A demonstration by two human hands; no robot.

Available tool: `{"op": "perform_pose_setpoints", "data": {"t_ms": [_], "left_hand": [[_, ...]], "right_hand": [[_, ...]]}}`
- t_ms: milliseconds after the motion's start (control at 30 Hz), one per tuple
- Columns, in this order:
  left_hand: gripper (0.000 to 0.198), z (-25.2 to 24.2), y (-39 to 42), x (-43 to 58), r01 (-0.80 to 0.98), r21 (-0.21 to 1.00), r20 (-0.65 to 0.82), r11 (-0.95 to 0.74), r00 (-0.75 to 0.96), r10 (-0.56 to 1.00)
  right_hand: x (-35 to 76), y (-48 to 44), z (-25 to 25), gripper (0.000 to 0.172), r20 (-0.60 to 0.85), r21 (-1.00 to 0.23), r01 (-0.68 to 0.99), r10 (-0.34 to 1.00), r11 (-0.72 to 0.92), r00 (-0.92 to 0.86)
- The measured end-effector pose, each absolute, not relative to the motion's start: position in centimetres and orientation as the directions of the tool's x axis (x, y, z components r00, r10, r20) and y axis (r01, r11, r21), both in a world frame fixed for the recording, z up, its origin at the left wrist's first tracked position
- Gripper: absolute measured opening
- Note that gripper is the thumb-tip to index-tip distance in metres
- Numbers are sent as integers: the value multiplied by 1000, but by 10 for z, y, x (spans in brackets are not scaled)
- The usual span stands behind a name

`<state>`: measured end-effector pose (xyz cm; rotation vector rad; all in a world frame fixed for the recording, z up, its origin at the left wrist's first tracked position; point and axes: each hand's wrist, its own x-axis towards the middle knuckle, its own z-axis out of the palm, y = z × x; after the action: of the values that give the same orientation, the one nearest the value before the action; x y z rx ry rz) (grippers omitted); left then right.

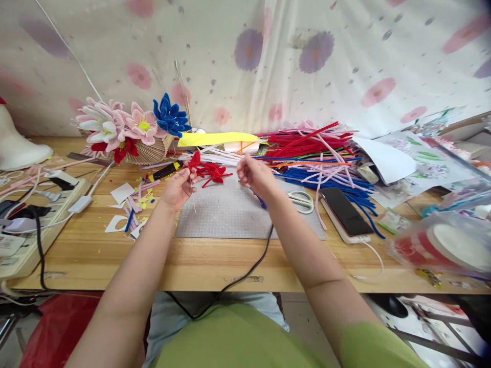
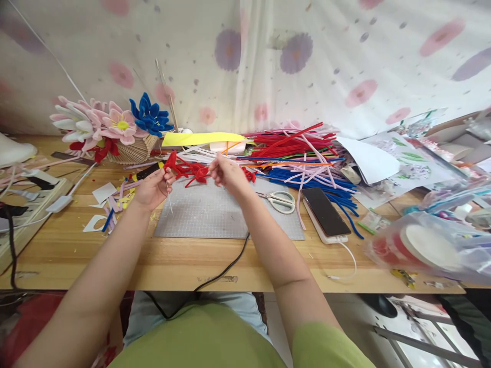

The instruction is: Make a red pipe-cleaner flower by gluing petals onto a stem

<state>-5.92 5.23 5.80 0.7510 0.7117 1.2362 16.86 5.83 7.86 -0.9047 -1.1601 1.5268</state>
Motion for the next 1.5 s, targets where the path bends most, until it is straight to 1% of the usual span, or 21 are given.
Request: {"op": "perform_pose_setpoints", "data": {"t_ms": [67,167,200,267,300,367,400,467,533,633,700,767,833,900,967,1033,1100,1200,1300,1400,1500], "left_hand": [[7,49,54,-52,-654,744,-107,138,86,990],[10,33,56,-39,-743,645,-213,178,49,976],[12,28,57,-36,-768,610,-245,196,53,968],[18,20,57,-32,-825,520,-294,222,72,953],[21,16,58,-32,-851,474,-310,226,78,947],[27,11,58,-37,-889,399,-333,226,89,939],[28,9,58,-40,-899,376,-342,225,91,935],[28,5,58,-48,-911,346,-351,224,96,931],[28,3,58,-55,-922,320,-343,216,99,934],[29,2,57,-60,-927,304,-323,218,116,939],[27,2,57,-59,-910,334,-328,247,133,935],[23,3,56,-56,-883,384,-343,270,135,930],[19,3,55,-52,-862,427,-348,273,122,930],[16,4,54,-49,-851,454,-333,264,113,936],[14,4,53,-48,-844,468,-305,261,123,945],[15,4,51,-47,-836,480,-285,265,138,949],[15,5,50,-46,-823,499,-279,272,145,949],[10,5,49,-44,-792,546,-273,272,138,952],[8,5,48,-42,-767,590,-271,251,105,957],[12,5,47,-41,-748,623,-260,229,78,962],[18,4,46,-41,-714,671,-217,201,69,974]], "right_hand": [[201,63,87,50,36,-982,-187,989,9,-140],[249,76,78,43,93,-992,-77,995,96,37],[262,81,70,41,72,-997,-22,993,74,94],[279,90,48,39,-24,-988,145,977,-56,213],[283,93,36,36,-55,-958,258,966,-122,252],[285,97,15,31,-50,-855,478,949,-202,310],[284,98,6,30,-39,-799,554,940,-234,340],[279,99,-6,34,-2,-700,662,929,-266,370],[274,101,-12,34,27,-637,723,930,-266,366],[271,104,-12,26,81,-626,742,927,-240,368],[272,106,-8,22,107,-693,691,918,-206,381],[274,107,-1,20,68,-804,565,916,-185,396],[276,106,6,18,-33,-903,381,917,-197,397],[277,103,13,19,-145,-960,179,932,-214,332],[278,99,21,21,-195,-980,-1,958,-200,210],[276,94,31,23,-174,-978,-129,981,-163,85],[271,89,44,20,-108,-979,-172,994,-109,-14],[256,80,69,9,9,-994,-106,991,-6,-136],[232,70,91,9,58,-998,17,952,66,-302],[202,63,99,15,53,-979,142,861,143,-505],[170,62,89,20,0,-934,279,783,221,-621]]}}
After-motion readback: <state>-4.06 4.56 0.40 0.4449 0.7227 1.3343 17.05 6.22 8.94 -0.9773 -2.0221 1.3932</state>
